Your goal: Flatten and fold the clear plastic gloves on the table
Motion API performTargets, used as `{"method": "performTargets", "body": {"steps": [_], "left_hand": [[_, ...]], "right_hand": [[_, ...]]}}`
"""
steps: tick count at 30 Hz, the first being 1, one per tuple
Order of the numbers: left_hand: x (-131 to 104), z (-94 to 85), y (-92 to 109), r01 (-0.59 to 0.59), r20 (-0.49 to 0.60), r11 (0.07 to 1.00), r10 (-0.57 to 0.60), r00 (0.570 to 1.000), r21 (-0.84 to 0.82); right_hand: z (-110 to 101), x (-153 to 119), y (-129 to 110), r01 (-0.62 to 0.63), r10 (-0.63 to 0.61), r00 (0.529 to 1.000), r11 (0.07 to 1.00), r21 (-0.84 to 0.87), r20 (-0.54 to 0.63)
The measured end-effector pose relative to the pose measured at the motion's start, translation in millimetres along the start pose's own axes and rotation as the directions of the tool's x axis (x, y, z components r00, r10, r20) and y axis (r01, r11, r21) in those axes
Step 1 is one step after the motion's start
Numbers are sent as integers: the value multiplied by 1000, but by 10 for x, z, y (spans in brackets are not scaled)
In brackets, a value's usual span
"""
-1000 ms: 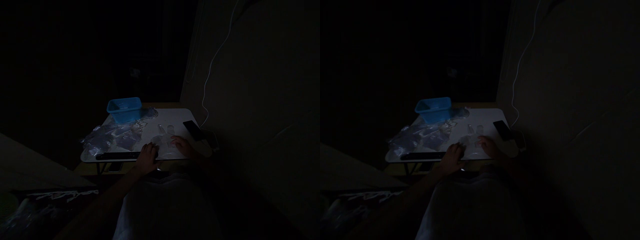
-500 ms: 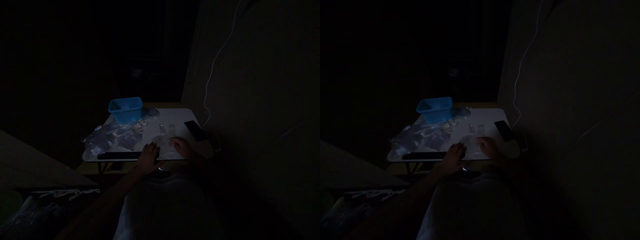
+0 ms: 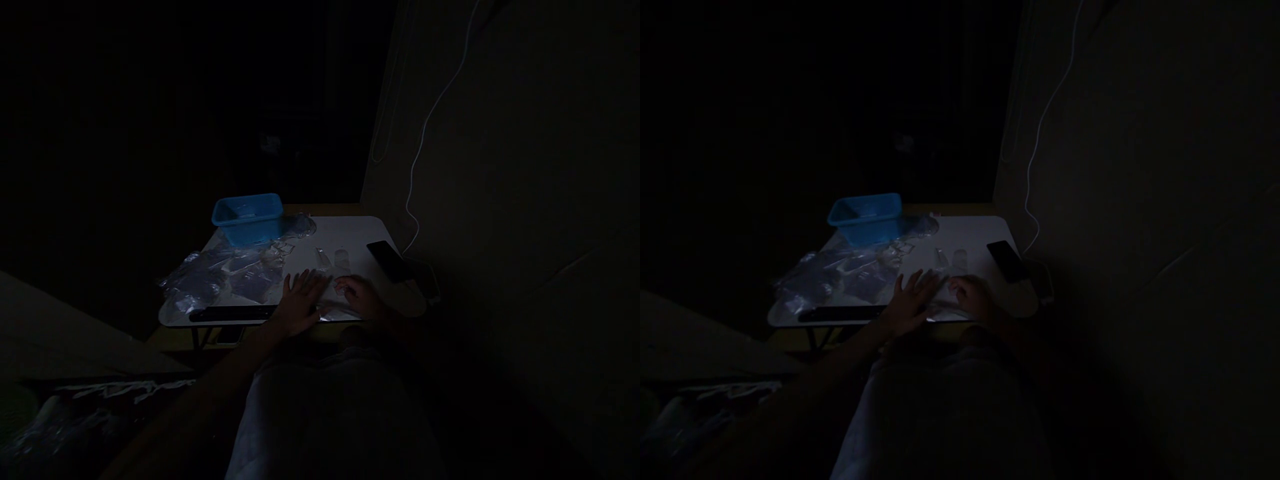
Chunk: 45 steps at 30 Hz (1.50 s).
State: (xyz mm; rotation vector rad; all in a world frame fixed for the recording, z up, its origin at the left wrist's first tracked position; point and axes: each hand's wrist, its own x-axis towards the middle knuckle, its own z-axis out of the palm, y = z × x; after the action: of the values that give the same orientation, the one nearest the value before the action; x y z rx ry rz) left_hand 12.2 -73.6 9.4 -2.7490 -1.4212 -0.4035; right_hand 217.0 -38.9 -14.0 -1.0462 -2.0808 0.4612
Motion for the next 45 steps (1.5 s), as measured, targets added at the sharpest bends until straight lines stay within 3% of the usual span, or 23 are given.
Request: {"method": "performTargets", "body": {"steps": [5, 10, 20, 24, 29, 35, 41, 45], "left_hand": [[121, -67, -121, 9, 17, 993, -7, 1000, -116], [88, -98, -179, 14, 0, 974, -14, 1000, -226], [48, -54, -137, -121, 17, 986, 124, 992, -116], [109, -40, -143, -56, -57, 979, 45, 997, -197], [294, -37, -325, 94, -150, 945, -147, 978, -314], [452, -111, -483, 220, -96, 971, -228, 969, -96], [384, -95, -431, 233, -57, 970, -230, 972, 64], [333, -54, -435, 308, -34, 946, -306, 951, 100]], "right_hand": [[-5, -2, -33, -31, 31, 1000, 999, -26, -2], [-14, -3, -52, -23, 23, 1000, 1000, -15, 4], [-22, -9, -72, -23, 23, 1000, 1000, -12, 3], [-15, -8, -60, -29, 29, 1000, 999, -13, 7], [1, -20, -32, -8, 8, 1000, 1000, 18, 0], [-8, -32, -48, -27, 27, 999, 1000, 13, 21], [-14, -33, -68, -49, 49, 999, 999, -23, 1], [0, -37, -32, -27, 27, 1000, 1000, 3, 8]]}}
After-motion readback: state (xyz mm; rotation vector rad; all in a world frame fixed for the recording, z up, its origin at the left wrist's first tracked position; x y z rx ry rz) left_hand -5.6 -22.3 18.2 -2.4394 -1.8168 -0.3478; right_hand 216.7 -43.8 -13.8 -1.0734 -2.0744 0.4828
